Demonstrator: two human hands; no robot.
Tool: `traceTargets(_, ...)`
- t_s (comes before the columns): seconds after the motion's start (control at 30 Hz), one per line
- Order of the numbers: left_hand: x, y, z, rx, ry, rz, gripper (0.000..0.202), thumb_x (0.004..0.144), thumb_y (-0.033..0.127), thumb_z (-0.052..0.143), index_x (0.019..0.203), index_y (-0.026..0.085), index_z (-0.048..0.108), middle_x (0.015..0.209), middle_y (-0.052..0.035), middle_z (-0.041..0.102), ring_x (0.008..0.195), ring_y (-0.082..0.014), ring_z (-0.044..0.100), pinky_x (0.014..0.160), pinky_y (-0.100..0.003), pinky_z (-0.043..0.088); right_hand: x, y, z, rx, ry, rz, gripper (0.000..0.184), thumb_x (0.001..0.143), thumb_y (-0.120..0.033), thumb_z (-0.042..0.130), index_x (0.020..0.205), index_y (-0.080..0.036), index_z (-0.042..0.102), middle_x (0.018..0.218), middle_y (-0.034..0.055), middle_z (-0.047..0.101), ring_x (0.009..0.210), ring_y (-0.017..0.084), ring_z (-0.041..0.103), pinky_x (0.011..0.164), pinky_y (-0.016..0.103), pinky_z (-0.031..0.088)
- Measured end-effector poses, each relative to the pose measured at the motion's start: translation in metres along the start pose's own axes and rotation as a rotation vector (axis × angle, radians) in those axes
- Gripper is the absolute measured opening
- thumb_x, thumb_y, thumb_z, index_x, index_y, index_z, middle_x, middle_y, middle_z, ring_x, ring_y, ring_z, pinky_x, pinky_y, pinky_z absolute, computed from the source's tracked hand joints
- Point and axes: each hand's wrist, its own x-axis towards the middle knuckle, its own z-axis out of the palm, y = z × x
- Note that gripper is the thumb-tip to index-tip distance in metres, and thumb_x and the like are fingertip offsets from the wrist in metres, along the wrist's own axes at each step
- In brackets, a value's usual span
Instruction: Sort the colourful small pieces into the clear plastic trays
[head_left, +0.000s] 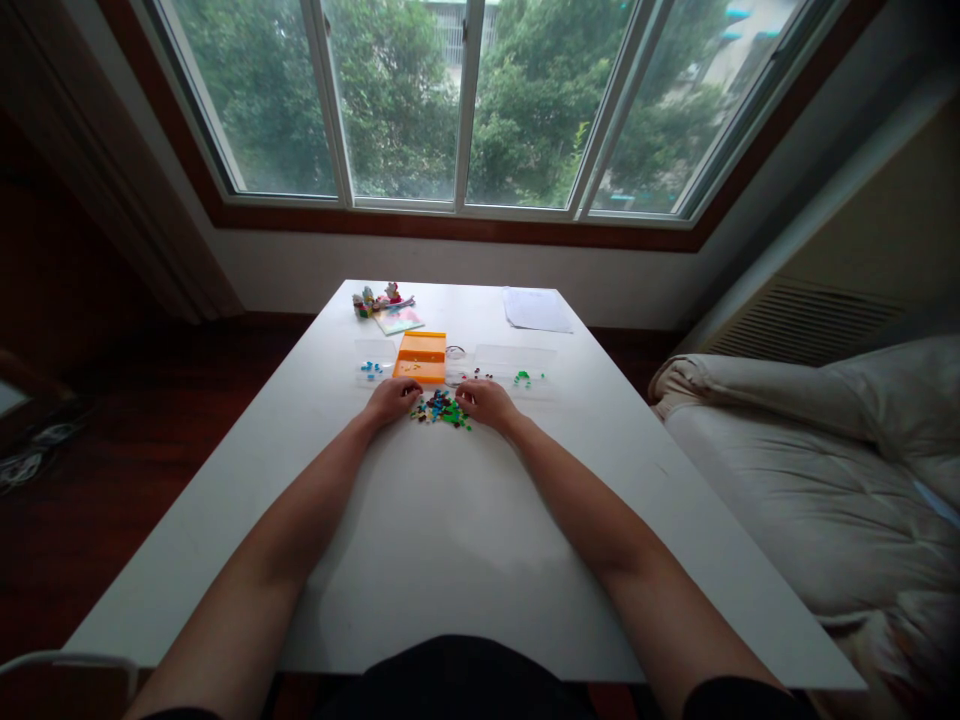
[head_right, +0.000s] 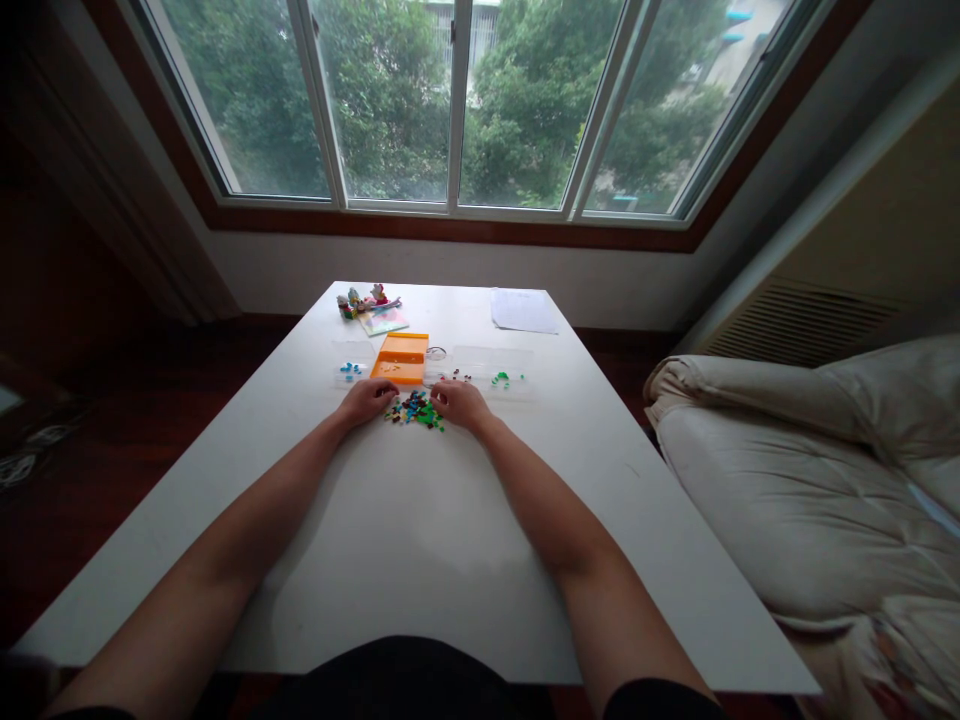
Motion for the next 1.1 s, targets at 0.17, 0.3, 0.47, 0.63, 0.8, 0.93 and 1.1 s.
traceTargets(0.17,0.000,0.000,0.001,0.016,-0.006,0.000,0.026,0.085,0.035,0.056,0.092,0.020,0.077,0.081,-0.0037,0.073,0.071,-0.0165,0.058,0.064,-0.026,0.042,0.002,-0.005,0.004,-0.049,-0.061,0.057,0.015,0.088,-0.034,0.066,0.090,-0.021,0.071,0.084,0.0023,0.065,0.072,0.012,0.054,0.066,0.022,0.032)
traceTargets(0.3,0.000,-0.001,0.002,0.018,-0.002,0.004,0.026,0.086,0.034,0.055,0.091,0.021,0.077,0.083,-0.0037,0.073,0.071,-0.0166,0.059,0.064,-0.026,0.041,0.003,-0.001,0.008,-0.008,-0.051,0.038,0.011,0.087,-0.029,0.065,0.087,-0.019,0.070,0.086,0.0029,0.066,0.074,0.012,0.055,0.068,0.022,0.034)
traceTargets(0.47,0.000,-0.001,0.001,0.012,-0.004,-0.002,0.026,0.086,0.035,0.055,0.091,0.021,0.077,0.083,-0.0035,0.073,0.071,-0.0168,0.059,0.064,-0.026,0.042,0.004,0.006,0.016,0.137,0.053,0.119,0.012,0.086,-0.030,0.064,0.084,-0.019,0.069,0.076,0.0007,0.066,0.068,0.012,0.055,0.066,0.022,0.038)
traceTargets(0.63,0.000,-0.001,0.001,0.015,-0.014,-0.013,0.026,0.086,0.035,0.055,0.092,0.021,0.077,0.083,-0.0034,0.073,0.072,-0.0170,0.060,0.064,-0.026,0.043,0.005,0.020,0.017,0.364,0.295,0.282,0.022,0.089,-0.041,0.058,0.089,-0.020,0.066,0.075,0.0002,0.069,0.066,0.014,0.061,0.066,0.024,0.045)
traceTargets(0.8,0.000,-0.001,0.001,0.016,-0.010,-0.011,0.026,0.085,0.035,0.055,0.092,0.021,0.077,0.086,-0.0034,0.073,0.075,-0.0171,0.060,0.066,-0.026,0.043,0.004,0.032,0.008,0.457,0.564,0.398,0.026,0.089,-0.043,0.053,0.095,-0.020,0.062,0.080,0.0019,0.070,0.070,0.015,0.065,0.070,0.026,0.049)
traceTargets(0.93,0.000,0.002,0.000,0.028,-0.015,-0.016,0.027,0.085,0.036,0.056,0.092,0.021,0.077,0.086,-0.0038,0.074,0.075,-0.0173,0.060,0.066,-0.026,0.043,0.003,0.046,-0.003,0.307,0.710,0.476,0.025,0.088,-0.037,0.051,0.099,-0.018,0.063,0.086,0.0041,0.070,0.076,0.017,0.062,0.076,0.027,0.048)
traceTargets(1.1,-0.001,0.005,-0.002,0.030,-0.011,0.005,0.027,0.086,0.036,0.055,0.091,0.021,0.077,0.086,-0.0039,0.074,0.075,-0.0177,0.061,0.066,-0.026,0.043,-0.003,0.069,-0.016,0.136,0.777,0.596,0.023,0.088,-0.027,0.048,0.100,-0.016,0.064,0.085,0.0064,0.068,0.075,0.017,0.057,0.076,0.027,0.043)
